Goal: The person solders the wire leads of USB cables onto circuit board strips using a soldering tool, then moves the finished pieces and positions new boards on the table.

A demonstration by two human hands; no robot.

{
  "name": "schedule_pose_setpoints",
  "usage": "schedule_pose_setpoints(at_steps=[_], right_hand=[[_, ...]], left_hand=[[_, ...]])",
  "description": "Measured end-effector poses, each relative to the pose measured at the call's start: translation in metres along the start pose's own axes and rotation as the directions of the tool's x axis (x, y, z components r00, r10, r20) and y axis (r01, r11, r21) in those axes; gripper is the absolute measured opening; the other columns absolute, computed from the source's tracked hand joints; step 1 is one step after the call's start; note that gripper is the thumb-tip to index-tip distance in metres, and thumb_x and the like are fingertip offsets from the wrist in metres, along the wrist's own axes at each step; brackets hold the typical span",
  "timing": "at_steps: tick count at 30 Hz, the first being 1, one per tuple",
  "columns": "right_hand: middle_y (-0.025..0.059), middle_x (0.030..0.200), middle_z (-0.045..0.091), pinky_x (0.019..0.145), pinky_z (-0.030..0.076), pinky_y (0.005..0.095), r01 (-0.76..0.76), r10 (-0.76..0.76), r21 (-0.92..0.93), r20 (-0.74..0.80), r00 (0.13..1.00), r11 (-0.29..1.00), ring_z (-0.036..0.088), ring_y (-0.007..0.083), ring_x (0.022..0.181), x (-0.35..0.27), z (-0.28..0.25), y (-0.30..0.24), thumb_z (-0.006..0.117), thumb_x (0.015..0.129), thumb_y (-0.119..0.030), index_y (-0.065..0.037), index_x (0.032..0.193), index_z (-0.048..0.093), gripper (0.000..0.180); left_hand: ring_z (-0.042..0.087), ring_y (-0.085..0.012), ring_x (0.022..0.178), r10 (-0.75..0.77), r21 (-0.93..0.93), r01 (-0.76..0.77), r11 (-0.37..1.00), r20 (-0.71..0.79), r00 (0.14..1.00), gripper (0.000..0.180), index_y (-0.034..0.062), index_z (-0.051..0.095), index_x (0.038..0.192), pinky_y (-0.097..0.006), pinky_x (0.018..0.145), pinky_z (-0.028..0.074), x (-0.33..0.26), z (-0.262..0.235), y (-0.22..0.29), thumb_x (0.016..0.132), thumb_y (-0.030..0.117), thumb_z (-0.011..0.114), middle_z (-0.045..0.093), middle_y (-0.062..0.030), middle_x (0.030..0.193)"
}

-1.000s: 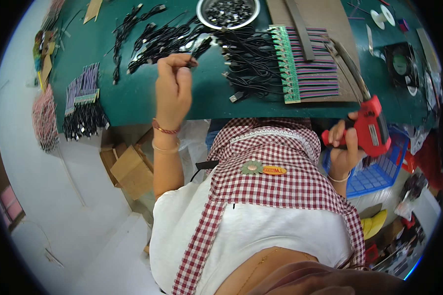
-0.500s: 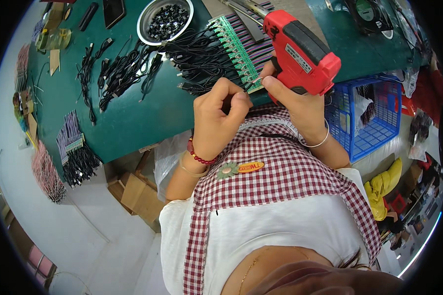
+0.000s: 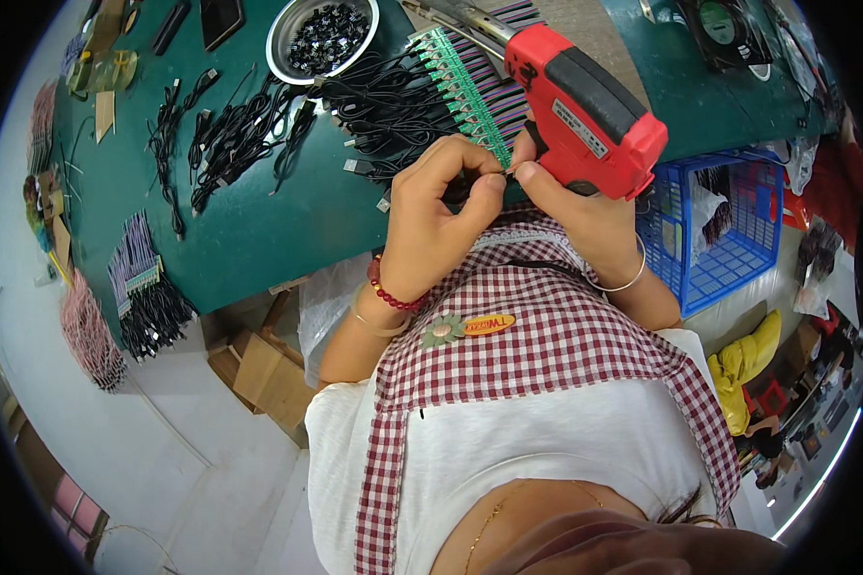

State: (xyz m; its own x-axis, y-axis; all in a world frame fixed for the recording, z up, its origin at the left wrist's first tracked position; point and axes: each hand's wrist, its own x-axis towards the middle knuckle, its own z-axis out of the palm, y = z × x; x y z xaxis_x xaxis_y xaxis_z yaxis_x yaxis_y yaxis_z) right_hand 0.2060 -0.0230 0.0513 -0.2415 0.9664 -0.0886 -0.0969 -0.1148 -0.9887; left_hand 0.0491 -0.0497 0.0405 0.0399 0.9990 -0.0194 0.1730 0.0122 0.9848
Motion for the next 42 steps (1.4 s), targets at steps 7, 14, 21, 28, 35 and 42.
schedule_pose_setpoints(at_steps=[7,14,21,28,35,42], right_hand=[[-0.0011,0.083,0.061,0.066,0.046,0.0212,-0.013,0.014,0.047,-0.029,0.999,0.999,0.056,0.0045,0.075,0.003,0.001,0.001,0.064,0.078,-0.001,-0.001,0.093,0.060,0.016],[-0.0013,0.084,0.060,0.066,0.045,0.0216,-0.130,0.129,0.052,0.025,0.991,0.990,0.056,0.0044,0.076,-0.001,-0.004,0.005,0.066,0.078,-0.003,-0.002,0.092,0.060,0.015],[-0.0012,0.083,0.061,0.066,0.046,0.0215,-0.117,0.117,0.044,-0.012,0.993,0.992,0.056,0.0047,0.076,-0.005,-0.004,0.010,0.067,0.077,-0.004,-0.002,0.092,0.061,0.016],[-0.0008,0.084,0.062,0.068,0.046,0.0224,-0.154,0.153,-0.051,-0.027,0.988,0.987,0.057,0.0065,0.077,-0.011,-0.008,0.013,0.065,0.080,-0.004,-0.001,0.092,0.060,0.013],[0.0095,0.079,0.057,0.063,0.044,0.0272,-0.040,0.029,-0.118,-0.094,0.995,0.992,0.053,0.0141,0.066,-0.047,-0.052,0.026,0.057,0.085,-0.003,0.004,0.118,0.045,0.035],[0.0047,0.065,0.048,0.053,0.036,0.0240,-0.124,0.119,-0.069,-0.068,0.991,0.990,0.042,0.0097,0.054,-0.100,-0.098,0.045,0.057,0.089,-0.022,0.004,0.119,0.044,0.042]], left_hand=[[0.052,-0.0207,0.067,0.377,0.330,-0.356,0.874,-0.001,0.926,0.014,0.0008,0.056,0.075,-0.029,0.061,0.042,0.006,-0.003,0.000,0.065,-0.006,0.062,0.055,-0.0072,0.074],[0.051,-0.0240,0.070,0.436,0.553,-0.374,0.745,0.021,0.900,0.017,0.0030,0.058,0.075,-0.032,0.059,0.041,0.004,-0.001,0.003,0.064,-0.006,0.066,0.054,-0.0071,0.074],[0.051,-0.0227,0.067,0.376,0.456,-0.316,0.832,-0.046,0.925,0.014,0.0023,0.057,0.075,-0.031,0.059,0.041,0.002,0.003,0.002,0.066,-0.005,0.065,0.054,-0.0075,0.072],[0.051,-0.0218,0.071,0.323,0.509,-0.233,0.829,-0.095,0.942,0.012,0.0023,0.057,0.073,-0.031,0.062,0.042,0.002,0.006,-0.001,0.066,-0.003,0.065,0.055,-0.0067,0.077],[0.050,-0.0241,0.085,0.313,0.652,-0.223,0.724,-0.022,0.950,0.011,0.0028,0.057,0.074,-0.035,0.073,0.044,0.007,0.009,-0.017,0.067,0.001,0.065,0.056,-0.0092,0.108],[0.050,-0.0264,0.086,0.272,0.692,-0.201,0.693,0.007,0.962,0.011,0.0024,0.054,0.073,-0.036,0.075,0.044,0.006,0.009,-0.020,0.067,0.002,0.064,0.055,-0.0104,0.112]])
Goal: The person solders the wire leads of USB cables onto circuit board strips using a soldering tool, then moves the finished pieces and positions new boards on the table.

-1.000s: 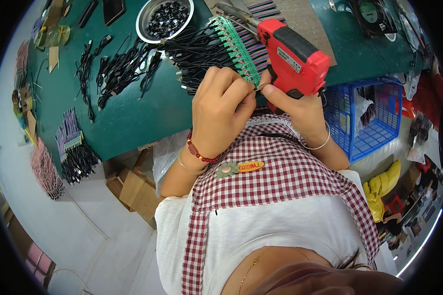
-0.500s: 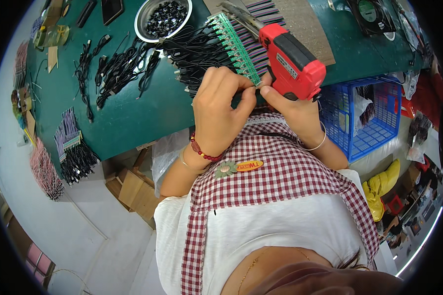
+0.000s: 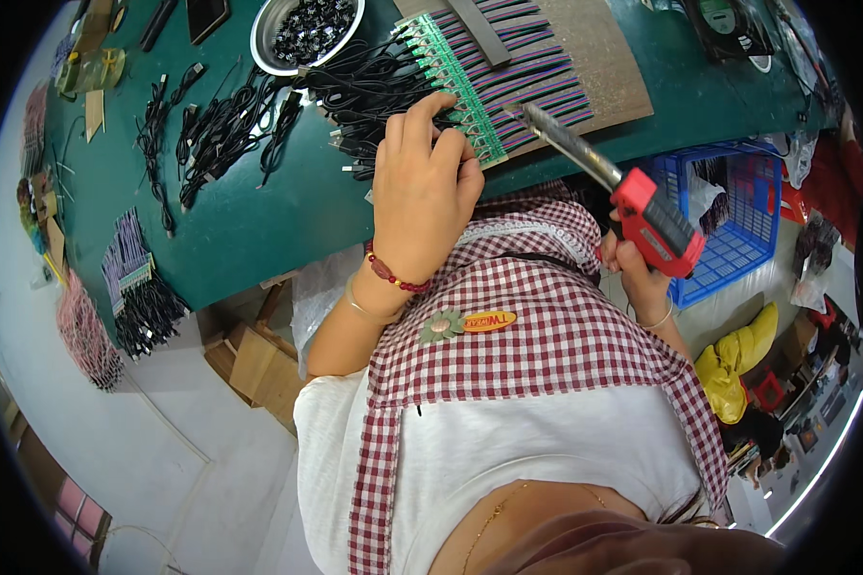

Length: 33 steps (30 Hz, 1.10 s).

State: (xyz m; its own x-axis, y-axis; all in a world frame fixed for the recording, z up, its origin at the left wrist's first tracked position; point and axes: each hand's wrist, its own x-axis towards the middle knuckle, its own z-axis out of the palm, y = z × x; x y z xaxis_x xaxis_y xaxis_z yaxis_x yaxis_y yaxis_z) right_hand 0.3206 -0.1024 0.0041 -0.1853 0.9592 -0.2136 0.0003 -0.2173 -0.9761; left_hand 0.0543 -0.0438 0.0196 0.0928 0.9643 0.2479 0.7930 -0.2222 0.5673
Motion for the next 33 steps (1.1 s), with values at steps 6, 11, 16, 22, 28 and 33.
schedule_pose_setpoints(at_steps=[6,11,16,22,28,33], right_hand=[[0.0055,0.082,0.060,0.064,0.045,0.0272,-0.036,0.040,-0.190,0.021,0.999,0.981,0.057,0.0138,0.072,-0.021,-0.015,0.015,0.065,0.081,-0.011,-0.001,0.095,0.061,0.017],[0.0077,0.075,0.056,0.058,0.043,0.0284,-0.013,0.047,-0.296,0.109,0.993,0.955,0.056,0.0185,0.065,-0.013,-0.014,0.008,0.067,0.076,-0.015,-0.002,0.084,0.062,0.016],[0.0088,0.074,0.057,0.055,0.043,0.0303,0.010,0.023,-0.305,0.104,0.994,0.952,0.057,0.0209,0.063,-0.013,-0.011,0.008,0.067,0.073,-0.010,-0.001,0.083,0.062,0.015],[0.0114,0.079,0.060,0.058,0.046,0.0303,0.002,0.025,-0.343,0.074,0.997,0.939,0.060,0.0233,0.066,-0.025,-0.020,0.016,0.067,0.071,-0.006,-0.001,0.088,0.063,0.018],[0.0105,0.079,0.061,0.061,0.046,0.0304,-0.016,0.024,-0.238,0.028,0.999,0.971,0.060,0.0229,0.068,-0.021,-0.019,0.017,0.067,0.074,-0.009,0.000,0.089,0.063,0.018],[0.0097,0.076,0.060,0.060,0.045,0.0305,-0.016,0.033,-0.252,0.062,0.998,0.968,0.059,0.0221,0.067,-0.019,-0.016,0.009,0.066,0.074,-0.011,0.000,0.085,0.063,0.015]], left_hand=[[0.050,-0.0287,0.090,-0.005,0.015,0.005,1.000,0.022,1.000,0.011,0.0016,0.054,0.073,-0.037,0.078,0.044,0.002,-0.001,0.000,0.068,0.001,0.064,0.053,-0.0116,0.114],[0.050,-0.0299,0.093,-0.017,-0.006,0.017,1.000,0.040,0.999,0.010,0.0011,0.054,0.072,-0.038,0.080,0.044,0.004,-0.001,0.001,0.068,0.001,0.063,0.054,-0.0129,0.113],[0.050,-0.0310,0.096,-0.041,-0.009,0.041,0.999,0.039,0.998,0.010,0.0007,0.054,0.071,-0.038,0.082,0.044,0.004,-0.002,0.003,0.068,0.001,0.063,0.054,-0.0138,0.112],[0.050,-0.0312,0.097,-0.036,0.000,0.036,0.999,0.037,0.999,0.009,0.0003,0.055,0.071,-0.038,0.083,0.044,0.003,-0.003,0.004,0.068,0.001,0.063,0.054,-0.0140,0.112],[0.050,-0.0308,0.097,-0.056,0.007,0.056,0.998,0.064,0.996,0.009,0.0001,0.055,0.071,-0.038,0.083,0.044,0.006,0.000,0.003,0.068,0.002,0.063,0.053,-0.0141,0.112],[0.049,-0.0268,0.086,-0.008,0.013,0.007,1.000,0.080,0.997,0.010,-0.0002,0.055,0.074,-0.037,0.079,0.044,0.007,-0.004,0.002,0.068,0.001,0.063,0.052,-0.0134,0.113]])
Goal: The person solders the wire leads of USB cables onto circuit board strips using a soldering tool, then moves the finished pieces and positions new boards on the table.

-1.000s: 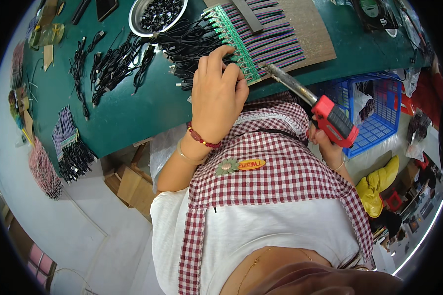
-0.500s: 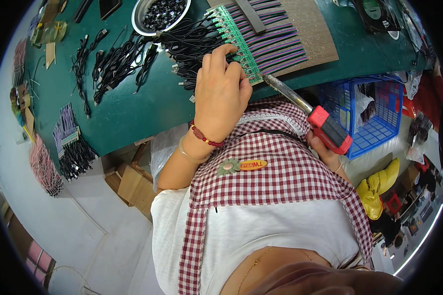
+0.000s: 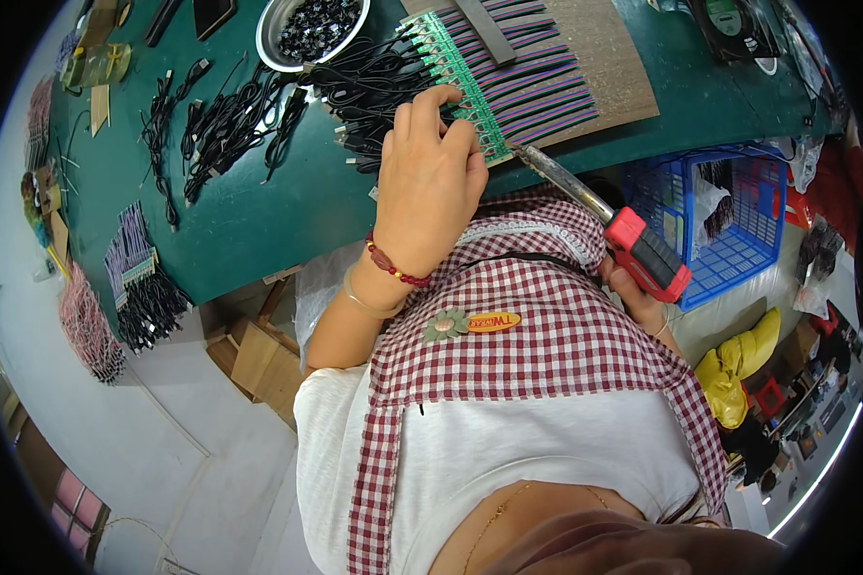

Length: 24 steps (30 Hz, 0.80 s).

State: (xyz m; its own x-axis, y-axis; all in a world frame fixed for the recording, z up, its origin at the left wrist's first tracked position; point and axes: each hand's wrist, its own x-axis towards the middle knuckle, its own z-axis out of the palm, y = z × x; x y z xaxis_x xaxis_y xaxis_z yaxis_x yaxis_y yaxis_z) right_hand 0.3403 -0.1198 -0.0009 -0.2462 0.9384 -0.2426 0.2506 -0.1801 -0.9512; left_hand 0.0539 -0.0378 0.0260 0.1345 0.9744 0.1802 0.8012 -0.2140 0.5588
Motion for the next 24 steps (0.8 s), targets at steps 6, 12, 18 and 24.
schedule_pose_setpoints(at_steps=[6,12,18,24], right_hand=[[0.0093,0.073,0.058,0.055,0.044,0.0303,0.039,-0.040,-0.064,-0.011,0.999,0.997,0.058,0.0219,0.061,0.003,0.002,-0.007,0.067,0.069,-0.009,-0.001,0.082,0.062,0.015],[0.0091,0.072,0.057,0.054,0.044,0.0305,-0.004,0.007,-0.173,0.014,1.000,0.985,0.058,0.0218,0.060,-0.006,0.001,0.009,0.068,0.065,-0.008,-0.002,0.079,0.061,0.016],[0.0087,0.074,0.059,0.057,0.045,0.0290,-0.052,0.052,-0.020,-0.038,0.998,0.998,0.058,0.0196,0.062,-0.008,-0.001,0.006,0.068,0.070,-0.008,-0.002,0.080,0.062,0.013],[0.0067,0.075,0.059,0.058,0.045,0.0273,-0.068,0.067,0.117,0.006,0.998,0.991,0.057,0.0157,0.063,-0.003,0.001,-0.004,0.065,0.077,-0.010,0.000,0.084,0.060,0.014]], left_hand=[[0.048,-0.0245,0.083,0.081,-0.009,-0.080,0.997,0.049,0.996,0.011,0.0013,0.056,0.077,-0.037,0.078,0.044,0.004,-0.002,-0.003,0.068,0.001,0.063,0.051,-0.0131,0.112],[0.048,-0.0244,0.082,0.056,0.001,-0.056,0.998,0.060,0.997,0.012,0.0010,0.056,0.076,-0.037,0.077,0.043,0.001,-0.002,-0.001,0.068,0.001,0.064,0.051,-0.0126,0.114],[0.048,-0.0246,0.082,0.056,0.017,-0.057,0.998,0.049,0.997,0.011,0.0013,0.056,0.076,-0.037,0.076,0.043,0.003,-0.001,0.000,0.068,0.001,0.064,0.051,-0.0121,0.113],[0.048,-0.0252,0.083,0.055,0.020,-0.056,0.998,0.056,0.997,0.011,0.0009,0.056,0.076,-0.038,0.076,0.043,0.002,-0.001,-0.001,0.068,0.001,0.064,0.051,-0.0125,0.113]])
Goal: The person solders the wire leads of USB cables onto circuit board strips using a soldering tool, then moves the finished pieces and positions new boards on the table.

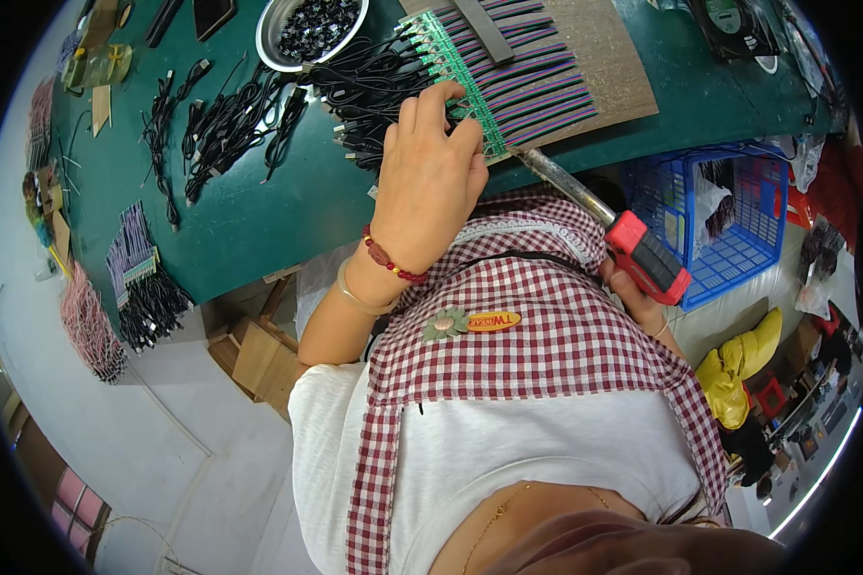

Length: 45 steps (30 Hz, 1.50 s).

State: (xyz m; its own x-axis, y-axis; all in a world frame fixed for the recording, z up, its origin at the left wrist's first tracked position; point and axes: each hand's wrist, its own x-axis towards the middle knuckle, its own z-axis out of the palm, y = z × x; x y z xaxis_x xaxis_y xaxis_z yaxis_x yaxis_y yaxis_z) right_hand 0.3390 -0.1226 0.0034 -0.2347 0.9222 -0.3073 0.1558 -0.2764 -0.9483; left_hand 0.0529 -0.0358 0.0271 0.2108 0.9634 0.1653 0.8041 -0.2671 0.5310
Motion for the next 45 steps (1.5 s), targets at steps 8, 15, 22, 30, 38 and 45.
schedule_pose_setpoints(at_steps=[8,15,22,30,38,45], right_hand=[[0.0126,0.085,0.056,0.065,0.049,0.0312,0.237,-0.215,0.540,-0.104,0.971,0.808,0.056,0.0185,0.073,0.044,0.017,-0.033,0.056,0.087,-0.022,0.000,0.117,0.044,0.039],[0.0190,0.139,0.034,0.100,0.029,0.0627,0.090,-0.292,0.907,0.038,0.956,0.412,0.021,0.0327,0.136,0.148,0.065,-0.077,0.051,0.089,-0.016,-0.003,0.123,0.042,0.038],[0.0198,0.133,0.044,0.098,0.037,0.0572,-0.007,-0.079,0.970,0.027,0.997,0.244,0.036,0.0305,0.131,0.175,0.087,-0.069,0.056,0.084,-0.015,-0.006,0.109,0.049,0.027],[0.0122,0.124,0.050,0.096,0.039,0.0520,-0.011,-0.160,0.924,0.077,0.984,0.382,0.040,0.0264,0.127,0.190,0.039,-0.073,0.057,0.086,-0.017,-0.009,0.109,0.051,0.025],[0.0258,0.126,0.046,0.095,0.041,0.0556,-0.079,-0.162,0.909,0.157,0.974,0.409,0.039,0.0323,0.128,0.200,0.016,-0.079,0.054,0.086,-0.013,-0.006,0.105,0.052,0.020],[0.0232,0.137,0.038,0.097,0.029,0.0681,-0.074,-0.163,0.900,0.158,0.974,0.431,0.033,0.0349,0.131,0.203,0.018,-0.064,0.052,0.087,-0.020,-0.007,0.108,0.053,0.024]], left_hand=[[0.049,-0.0293,0.094,-0.040,0.004,0.040,0.999,0.028,0.999,0.021,0.0021,0.055,0.085,-0.039,0.083,0.041,-0.009,-0.017,0.004,0.067,0.002,0.066,0.049,-0.0132,0.116],[0.051,-0.0354,0.103,0.064,0.052,-0.055,0.997,-0.199,0.978,0.028,-0.0026,0.051,0.102,-0.040,0.090,0.040,0.051,-0.029,-0.029,0.075,-0.001,0.059,0.054,-0.0194,0.109],[0.058,-0.0346,0.086,-0.077,0.299,0.075,0.951,-0.004,0.997,0.025,-0.0030,0.053,0.101,-0.046,0.072,0.045,0.083,-0.005,-0.048,0.077,0.003,0.050,0.058,-0.0199,0.089],[0.057,-0.0402,0.079,-0.205,-0.051,0.203,0.978,-0.048,0.978,0.016,-0.0027,0.054,0.096,-0.046,0.071,0.043,0.051,-0.039,-0.040,0.082,0.000,0.045,0.060,-0.0232,0.085],[0.044,-0.0088,0.061,-0.482,-0.728,0.125,0.674,-0.305,0.821,0.008,0.0026,0.052,0.089,-0.022,0.055,0.035,-0.062,-0.129,-0.050,0.089,0.010,0.052,0.048,0.0011,0.076],[0.052,-0.0118,0.099,-0.648,-0.742,-0.144,0.655,-0.649,0.398,0.036,-0.0015,0.049,0.122,-0.025,0.085,0.041,-0.228,-0.248,-0.116,0.092,0.018,0.052,0.057,-0.0069,0.110]])
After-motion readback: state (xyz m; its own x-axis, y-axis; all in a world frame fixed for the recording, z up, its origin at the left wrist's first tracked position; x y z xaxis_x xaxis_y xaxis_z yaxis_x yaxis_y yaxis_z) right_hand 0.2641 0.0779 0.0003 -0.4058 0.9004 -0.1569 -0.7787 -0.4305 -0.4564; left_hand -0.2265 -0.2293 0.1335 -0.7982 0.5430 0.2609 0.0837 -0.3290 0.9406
